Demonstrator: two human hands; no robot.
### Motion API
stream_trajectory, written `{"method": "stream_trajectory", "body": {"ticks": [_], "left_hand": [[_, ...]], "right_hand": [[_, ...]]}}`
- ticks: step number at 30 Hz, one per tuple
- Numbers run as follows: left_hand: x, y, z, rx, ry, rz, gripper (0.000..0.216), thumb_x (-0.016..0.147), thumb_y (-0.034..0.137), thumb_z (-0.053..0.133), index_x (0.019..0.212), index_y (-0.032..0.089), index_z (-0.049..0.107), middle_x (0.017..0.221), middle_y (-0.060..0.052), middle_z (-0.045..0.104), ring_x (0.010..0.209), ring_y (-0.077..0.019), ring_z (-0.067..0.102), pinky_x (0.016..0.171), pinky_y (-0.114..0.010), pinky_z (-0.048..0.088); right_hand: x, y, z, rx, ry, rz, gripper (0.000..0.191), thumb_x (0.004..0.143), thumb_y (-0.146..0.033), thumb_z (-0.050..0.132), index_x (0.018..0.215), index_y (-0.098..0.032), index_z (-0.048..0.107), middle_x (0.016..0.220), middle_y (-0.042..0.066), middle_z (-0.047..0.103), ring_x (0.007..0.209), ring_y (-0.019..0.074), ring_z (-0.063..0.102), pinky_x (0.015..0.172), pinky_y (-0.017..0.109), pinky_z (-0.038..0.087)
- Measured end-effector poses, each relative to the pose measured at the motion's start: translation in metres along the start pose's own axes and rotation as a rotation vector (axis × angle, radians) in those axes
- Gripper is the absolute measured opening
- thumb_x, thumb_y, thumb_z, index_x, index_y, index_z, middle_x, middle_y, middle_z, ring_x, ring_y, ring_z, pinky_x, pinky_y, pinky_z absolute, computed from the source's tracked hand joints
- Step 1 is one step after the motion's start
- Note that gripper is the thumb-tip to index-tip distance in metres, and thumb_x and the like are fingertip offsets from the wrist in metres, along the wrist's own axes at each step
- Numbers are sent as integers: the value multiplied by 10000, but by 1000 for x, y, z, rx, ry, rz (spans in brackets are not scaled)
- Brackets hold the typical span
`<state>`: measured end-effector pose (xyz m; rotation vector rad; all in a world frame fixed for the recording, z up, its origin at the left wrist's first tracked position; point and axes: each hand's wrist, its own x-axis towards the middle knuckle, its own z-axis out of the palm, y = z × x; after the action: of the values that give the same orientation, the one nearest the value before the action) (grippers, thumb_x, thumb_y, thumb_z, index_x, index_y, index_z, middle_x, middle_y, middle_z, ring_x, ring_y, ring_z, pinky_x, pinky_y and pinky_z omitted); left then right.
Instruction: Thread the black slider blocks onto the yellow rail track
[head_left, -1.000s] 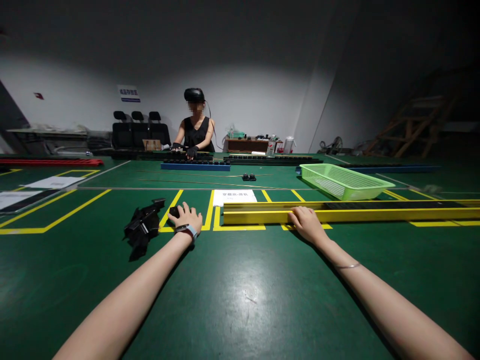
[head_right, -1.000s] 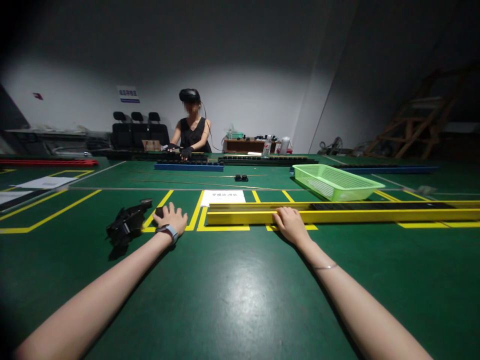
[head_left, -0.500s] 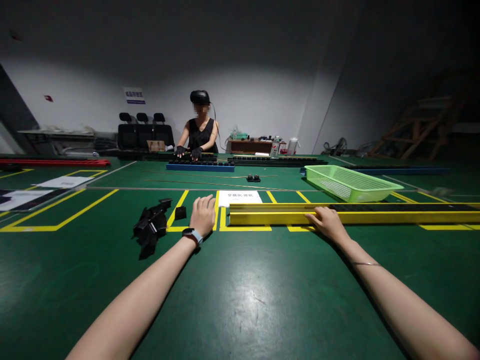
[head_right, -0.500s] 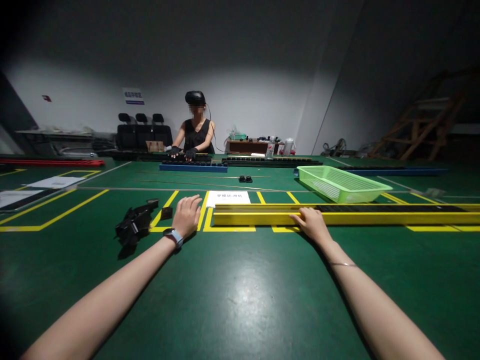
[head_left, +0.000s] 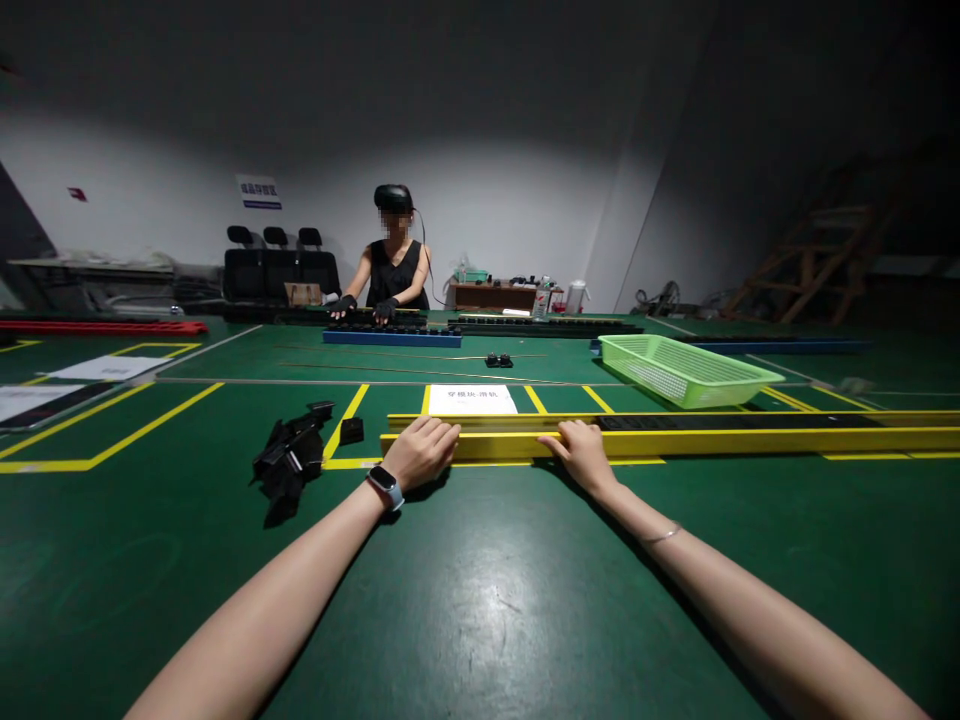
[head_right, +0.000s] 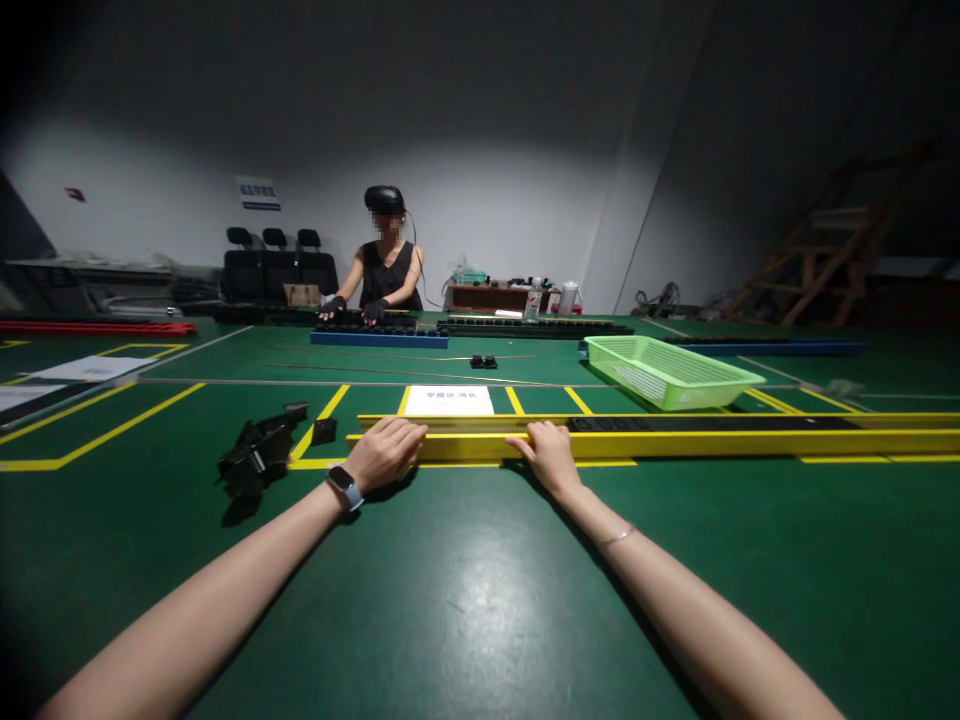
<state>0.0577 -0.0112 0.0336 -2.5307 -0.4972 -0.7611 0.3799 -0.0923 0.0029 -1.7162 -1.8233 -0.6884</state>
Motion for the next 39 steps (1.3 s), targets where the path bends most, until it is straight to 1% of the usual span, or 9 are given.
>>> {"method": "stream_trajectory", "body": {"ticks": [3, 6, 8, 9, 13, 16, 25, 30, 39], "left_hand": [[-2, -1, 5, 38, -62, -45, 330, 937, 303, 333, 1147, 140, 527, 823, -83, 626, 751, -177, 568, 716, -318, 412], [-6, -5, 9, 30, -96, -124, 343, 942, 379, 318, 983, 152, 572, 750, -66, 609, 687, -168, 559, 628, -286, 381], [-8, -6, 11, 7, -104, -150, 364, 942, 404, 312, 866, 161, 572, 729, -61, 601, 673, -161, 557, 608, -275, 366], [-8, -7, 11, 0, -102, -155, 371, 942, 410, 311, 841, 163, 568, 727, -58, 601, 668, -158, 556, 604, -271, 362], [-9, -8, 11, 3, -91, -156, 378, 939, 431, 315, 836, 167, 566, 714, -48, 606, 657, -150, 560, 589, -261, 350], [-9, -9, 12, 8, -92, -161, 379, 938, 435, 316, 837, 168, 566, 710, -44, 608, 659, -150, 564, 585, -261, 345], [-8, -9, 12, -49, -100, -186, 402, 938, 444, 306, 808, 169, 570, 706, -51, 607, 637, -148, 548, 574, -257, 335], [-9, -10, 12, -9, -110, -169, 400, 938, 442, 306, 795, 176, 569, 706, -44, 606, 626, -143, 541, 566, -256, 323], [-9, -9, 11, 19, -106, -165, 383, 940, 431, 309, 788, 181, 557, 695, -36, 601, 602, -142, 526, 553, -256, 292]], "right_hand": [[6, -34, 0, 15, 2, -51, 421, 927, -506, 346, 671, -200, 478, 666, 35, 569, 689, 171, 484, 668, 295, 265], [8, -42, -6, -12, -50, -143, 378, 941, -464, 336, 741, -198, 516, 718, 53, 585, 706, 177, 490, 670, 294, 284], [9, -35, -10, -23, -84, -201, 364, 946, -440, 335, 763, -196, 533, 724, 58, 584, 709, 178, 492, 670, 291, 296], [9, -29, -12, -23, -95, -222, 363, 947, -431, 335, 759, -196, 538, 722, 59, 584, 713, 179, 494, 671, 290, 301], [7, -2, -16, -20, -72, -208, 401, 961, -381, 298, 715, -195, 555, 686, 58, 572, 677, 166, 491, 660, 280, 322], [6, 9, -14, -15, -73, -231, 415, 966, -343, 279, 711, -191, 569, 675, 54, 573, 662, 157, 495, 663, 275, 335], [4, 15, -4, -44, -14, -202, 428, 965, -289, 276, 658, -178, 553, 620, 45, 557, 601, 137, 481, 623, 266, 329], [4, 17, -2, -29, -4, -211, 432, 961, -266, 267, 649, -180, 553, 608, 44, 546, 591, 137, 467, 613, 265, 323], [4, 13, 0, -47, 6, -154, 443, 960, -273, 260, 648, -180, 561, 614, 54, 555, 590, 144, 481, 609, 275, 338]]}}
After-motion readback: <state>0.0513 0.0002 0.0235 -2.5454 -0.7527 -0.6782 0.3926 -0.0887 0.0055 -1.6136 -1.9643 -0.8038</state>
